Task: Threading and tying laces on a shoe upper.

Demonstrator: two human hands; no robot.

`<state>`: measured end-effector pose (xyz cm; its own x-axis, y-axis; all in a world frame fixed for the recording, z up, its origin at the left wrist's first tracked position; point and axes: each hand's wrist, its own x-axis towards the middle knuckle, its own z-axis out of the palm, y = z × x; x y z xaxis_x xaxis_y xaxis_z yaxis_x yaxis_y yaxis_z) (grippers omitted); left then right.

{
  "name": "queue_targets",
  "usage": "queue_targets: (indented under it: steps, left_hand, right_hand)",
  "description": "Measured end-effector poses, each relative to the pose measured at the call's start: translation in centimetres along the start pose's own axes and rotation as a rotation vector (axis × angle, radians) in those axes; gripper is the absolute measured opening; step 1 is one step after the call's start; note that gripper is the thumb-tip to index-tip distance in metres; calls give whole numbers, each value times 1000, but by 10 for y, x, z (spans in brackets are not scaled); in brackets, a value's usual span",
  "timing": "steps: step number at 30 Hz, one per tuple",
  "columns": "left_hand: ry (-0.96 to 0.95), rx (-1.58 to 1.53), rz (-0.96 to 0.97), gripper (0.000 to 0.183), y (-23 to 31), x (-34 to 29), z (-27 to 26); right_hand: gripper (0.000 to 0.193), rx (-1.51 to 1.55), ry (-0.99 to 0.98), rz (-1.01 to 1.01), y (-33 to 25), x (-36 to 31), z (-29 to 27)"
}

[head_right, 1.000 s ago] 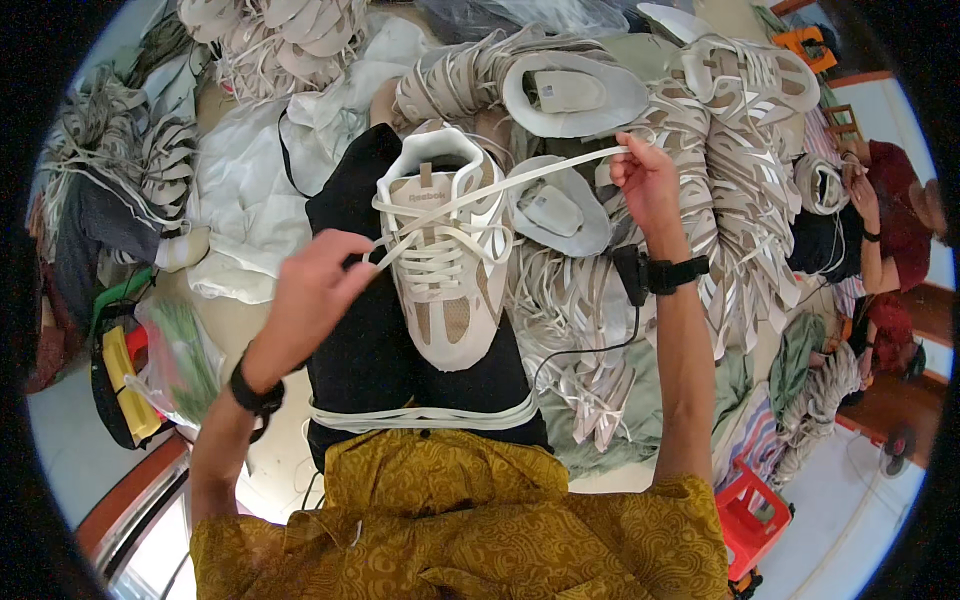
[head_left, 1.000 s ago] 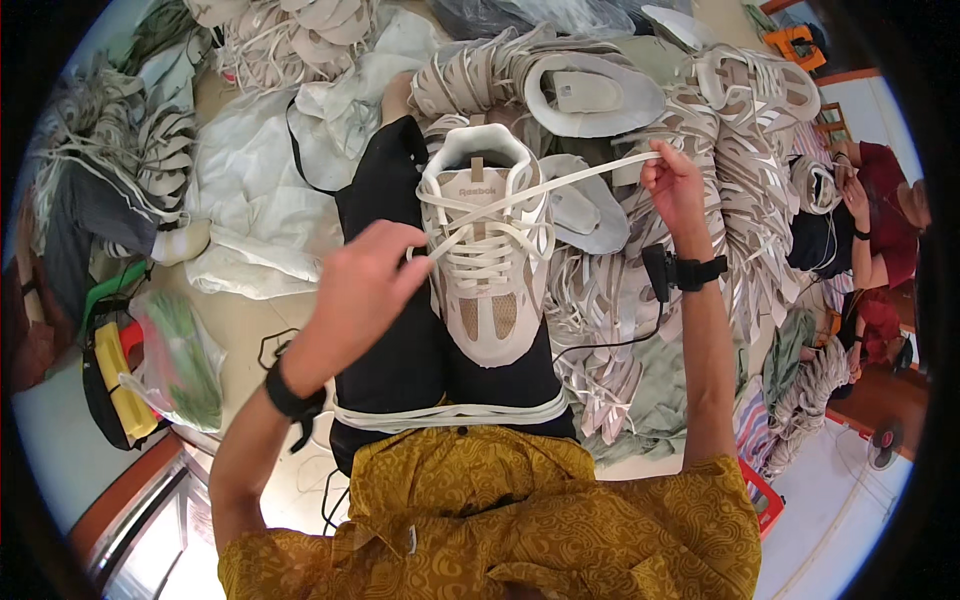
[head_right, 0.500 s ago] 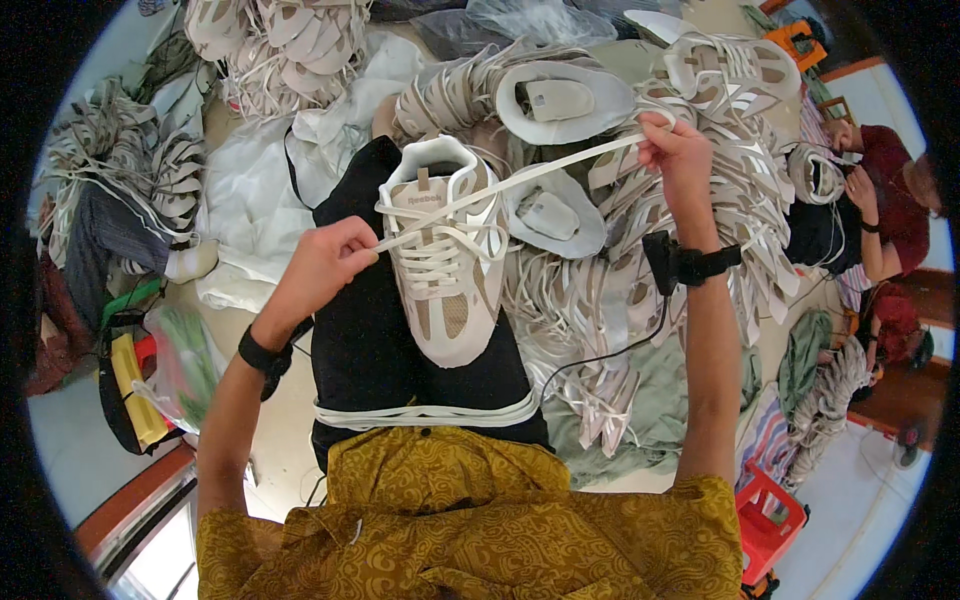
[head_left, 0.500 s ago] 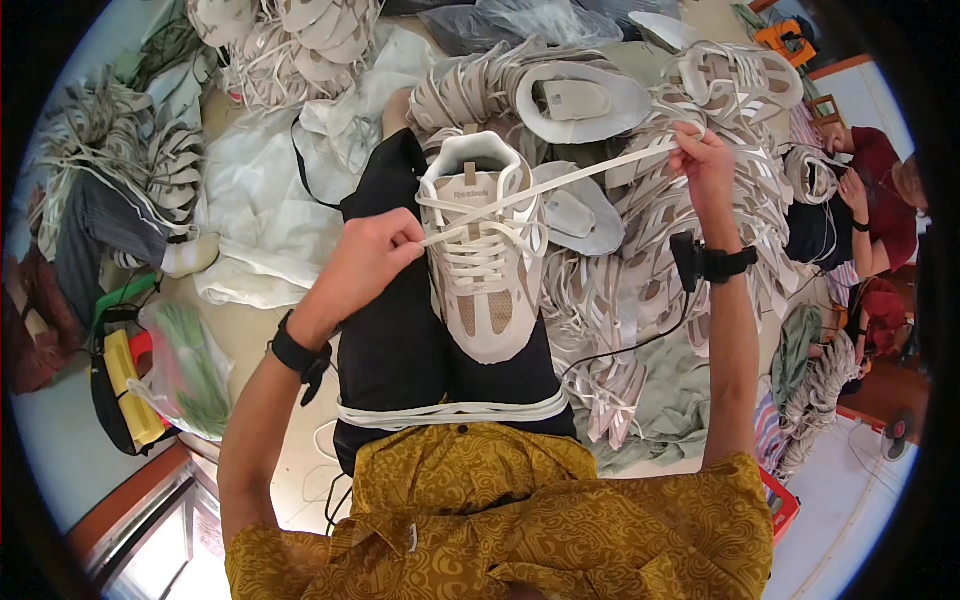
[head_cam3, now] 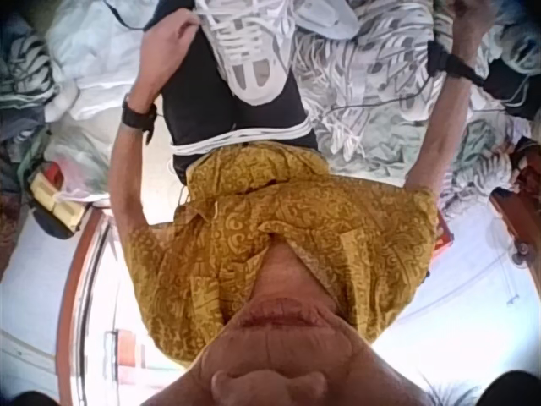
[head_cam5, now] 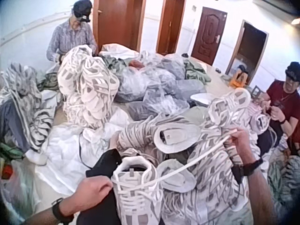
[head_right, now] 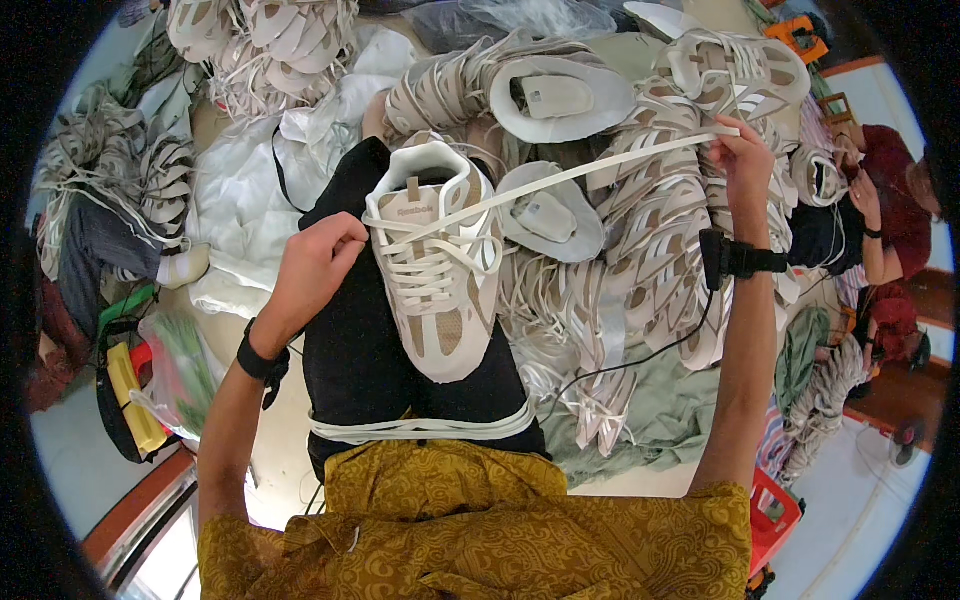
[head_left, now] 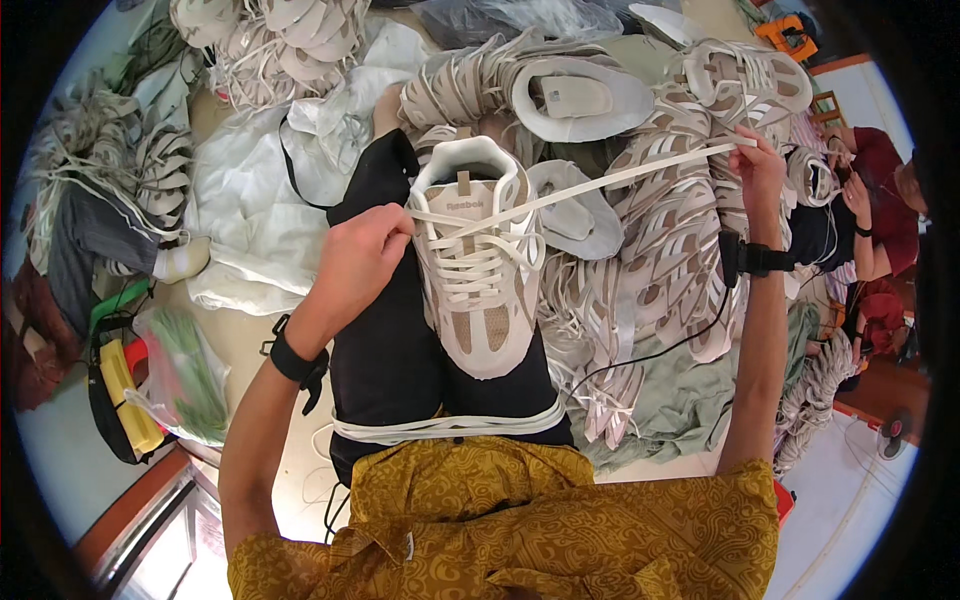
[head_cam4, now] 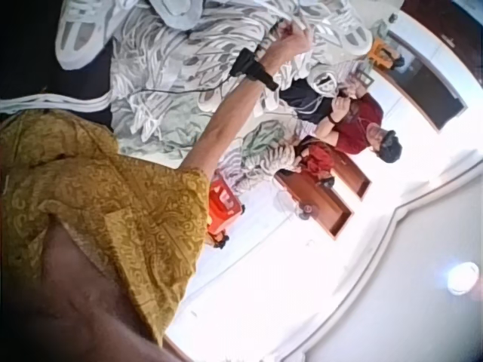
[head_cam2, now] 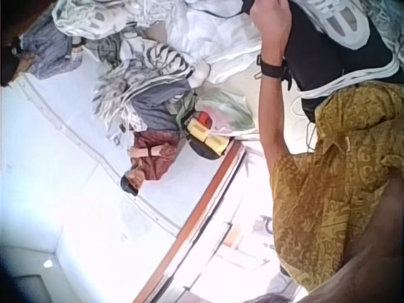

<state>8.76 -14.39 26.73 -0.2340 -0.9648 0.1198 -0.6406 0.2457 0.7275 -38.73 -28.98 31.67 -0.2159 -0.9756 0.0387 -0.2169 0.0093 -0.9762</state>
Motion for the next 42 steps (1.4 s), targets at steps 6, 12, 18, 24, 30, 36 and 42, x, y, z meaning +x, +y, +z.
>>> queue_targets:
  steps: [6, 12, 18, 24, 30, 36, 42]
  left_hand:
    - [71, -59, 3, 11, 8, -4, 1]
    - [107, 20, 141, 17, 24, 5, -5]
    - [34, 207, 254, 19, 21, 14, 7]
    - [-84, 416, 182, 12, 25, 24, 11]
    - [-62, 274, 235, 9, 15, 28, 5]
    - [-235, -103, -73, 10, 19, 32, -31]
    - [-227, -94, -388, 10, -31, 25, -77]
  right_hand:
    - [30, -462, -88, 75, 33, 15, 6]
    - [45, -853, 50, -284, 26, -31, 44]
    - [46, -327, -513, -368, -21, -161, 143]
    - [59, -488, -517, -626, -3, -190, 196]
    - [49, -217, -639, -484, -13, -177, 196]
    - [46, -108, -853, -251, -28, -157, 186]
    - [40, 117, -870, -85, -20, -145, 196]
